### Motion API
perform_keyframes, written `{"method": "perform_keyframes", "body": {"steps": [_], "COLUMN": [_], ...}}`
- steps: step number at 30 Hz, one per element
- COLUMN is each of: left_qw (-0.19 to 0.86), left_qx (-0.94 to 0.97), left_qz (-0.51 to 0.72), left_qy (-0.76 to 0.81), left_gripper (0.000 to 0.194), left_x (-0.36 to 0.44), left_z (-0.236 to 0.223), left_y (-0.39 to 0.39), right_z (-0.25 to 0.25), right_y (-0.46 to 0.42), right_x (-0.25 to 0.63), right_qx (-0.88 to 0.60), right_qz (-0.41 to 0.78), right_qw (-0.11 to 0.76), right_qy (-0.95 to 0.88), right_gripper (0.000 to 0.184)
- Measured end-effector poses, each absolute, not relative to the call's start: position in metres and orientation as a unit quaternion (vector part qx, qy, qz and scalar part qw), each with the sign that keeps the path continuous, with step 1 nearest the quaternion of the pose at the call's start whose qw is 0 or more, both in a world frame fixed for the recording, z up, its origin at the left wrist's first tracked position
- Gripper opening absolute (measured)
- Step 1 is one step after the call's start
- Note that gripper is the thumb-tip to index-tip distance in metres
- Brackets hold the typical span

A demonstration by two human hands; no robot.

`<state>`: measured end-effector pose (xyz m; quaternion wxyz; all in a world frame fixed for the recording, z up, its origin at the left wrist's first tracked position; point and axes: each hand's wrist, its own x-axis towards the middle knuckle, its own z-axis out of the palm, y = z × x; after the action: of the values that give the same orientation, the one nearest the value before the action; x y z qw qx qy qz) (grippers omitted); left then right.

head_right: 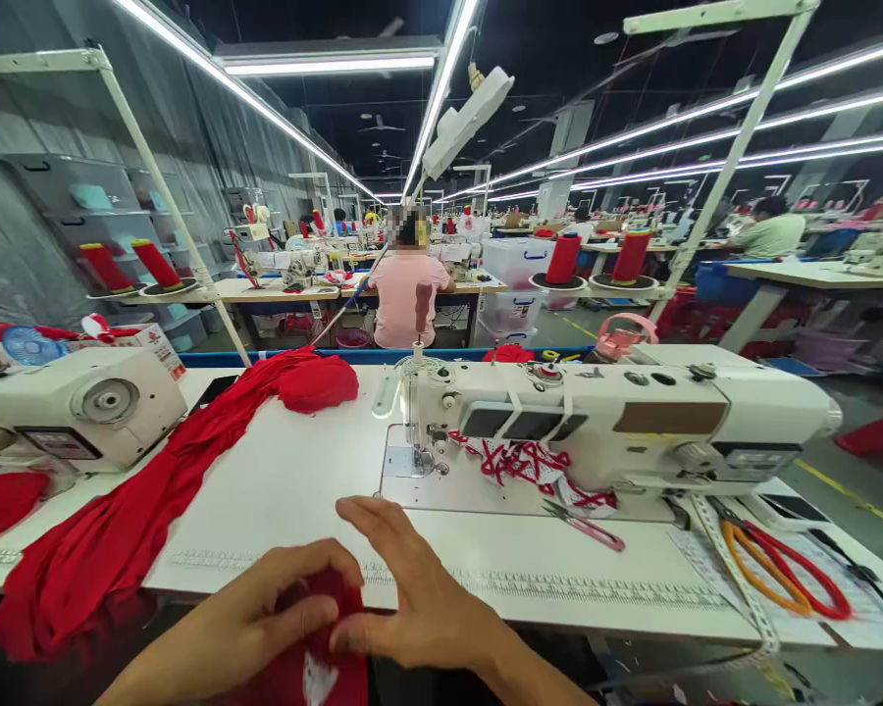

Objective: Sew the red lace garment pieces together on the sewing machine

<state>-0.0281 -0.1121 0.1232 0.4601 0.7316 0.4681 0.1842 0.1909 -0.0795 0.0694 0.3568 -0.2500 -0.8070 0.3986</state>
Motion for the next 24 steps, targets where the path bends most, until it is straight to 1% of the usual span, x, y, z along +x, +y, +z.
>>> {"method": "perform_keyframes", "body": {"steps": [1,2,3,4,6,7,8,9,11,12,13,14,15,16,17,18,19,20,22,23,24], "left_qw": [0.506,0.549,0.597,0.643,0.725,0.747,0.759,0.763,0.744,0.709,0.659,0.61,0.539,0.449,0.341,0.249,0.199,0.173,0.146,0.091,0.029], "left_qx": [0.733,0.718,0.692,0.657,0.585,0.566,0.557,0.557,0.571,0.588,0.606,0.642,0.685,0.723,0.746,0.757,0.755,0.754,0.762,0.784,0.808], "left_qz": [0.177,0.184,0.193,0.205,0.205,0.193,0.176,0.154,0.096,0.091,0.121,0.118,0.118,0.13,0.17,0.206,0.23,0.245,0.262,0.289,0.303], "left_qy": [0.419,0.386,0.358,0.336,0.301,0.291,0.285,0.289,0.333,0.378,0.429,0.45,0.475,0.509,0.547,0.568,0.581,0.584,0.574,0.542,0.504], "left_gripper": [0.023,0.026,0.033,0.044,0.069,0.075,0.072,0.065,0.054,0.055,0.054,0.048,0.04,0.036,0.037,0.037,0.037,0.036,0.031,0.03,0.027], "left_x": [-0.018,-0.011,-0.006,-0.004,-0.005,-0.009,-0.015,-0.022,-0.041,-0.05,-0.059,-0.066,-0.071,-0.072,-0.07,-0.065,-0.058,-0.049,-0.032,-0.025,-0.021], "left_z": [0.132,0.135,0.133,0.125,0.099,0.085,0.073,0.065,0.063,0.069,0.079,0.09,0.1,0.108,0.111,0.11,0.102,0.09,0.053,0.031,0.01], "left_y": [-0.112,-0.111,-0.109,-0.108,-0.106,-0.106,-0.106,-0.105,-0.096,-0.087,-0.075,-0.061,-0.047,-0.035,-0.027,-0.023,-0.024,-0.029,-0.051,-0.064,-0.078], "right_z": [0.077,0.082,0.084,0.085,0.085,0.085,0.085,0.087,0.092,0.095,0.097,0.098,0.097,0.095,0.09,0.083,0.074,0.063,0.036,0.021,0.006], "right_y": [-0.079,-0.08,-0.08,-0.082,-0.085,-0.086,-0.086,-0.084,-0.075,-0.066,-0.057,-0.046,-0.037,-0.029,-0.025,-0.025,-0.03,-0.039,-0.066,-0.081,-0.095], "right_x": [0.196,0.201,0.208,0.216,0.236,0.247,0.26,0.272,0.293,0.301,0.306,0.309,0.309,0.306,0.301,0.294,0.285,0.277,0.262,0.257,0.254], "right_qx": [-0.228,-0.207,-0.198,-0.204,-0.256,-0.289,-0.314,-0.333,-0.375,-0.395,-0.41,-0.422,-0.432,-0.442,-0.452,-0.462,-0.47,-0.476,-0.477,-0.466,-0.453], "right_qz": [0.468,0.538,0.599,0.648,0.709,0.72,0.718,0.702,0.597,0.52,0.439,0.368,0.315,0.277,0.245,0.21,0.18,0.153,0.12,0.07,0.007], "right_qw": [0.322,0.287,0.26,0.248,0.273,0.303,0.335,0.36,0.362,0.341,0.312,0.289,0.279,0.283,0.297,0.312,0.326,0.338,0.344,0.338,0.325], "right_qy": [-0.791,-0.765,-0.731,-0.691,-0.598,-0.554,-0.523,-0.517,-0.61,-0.677,-0.736,-0.777,-0.797,-0.805,-0.805,-0.803,-0.8,-0.798,-0.8,-0.815,-0.83], "right_gripper": [0.078,0.072,0.061,0.052,0.048,0.048,0.049,0.05,0.047,0.044,0.041,0.036,0.028,0.019,0.014,0.016,0.021,0.024,0.023,0.022,0.032]}}
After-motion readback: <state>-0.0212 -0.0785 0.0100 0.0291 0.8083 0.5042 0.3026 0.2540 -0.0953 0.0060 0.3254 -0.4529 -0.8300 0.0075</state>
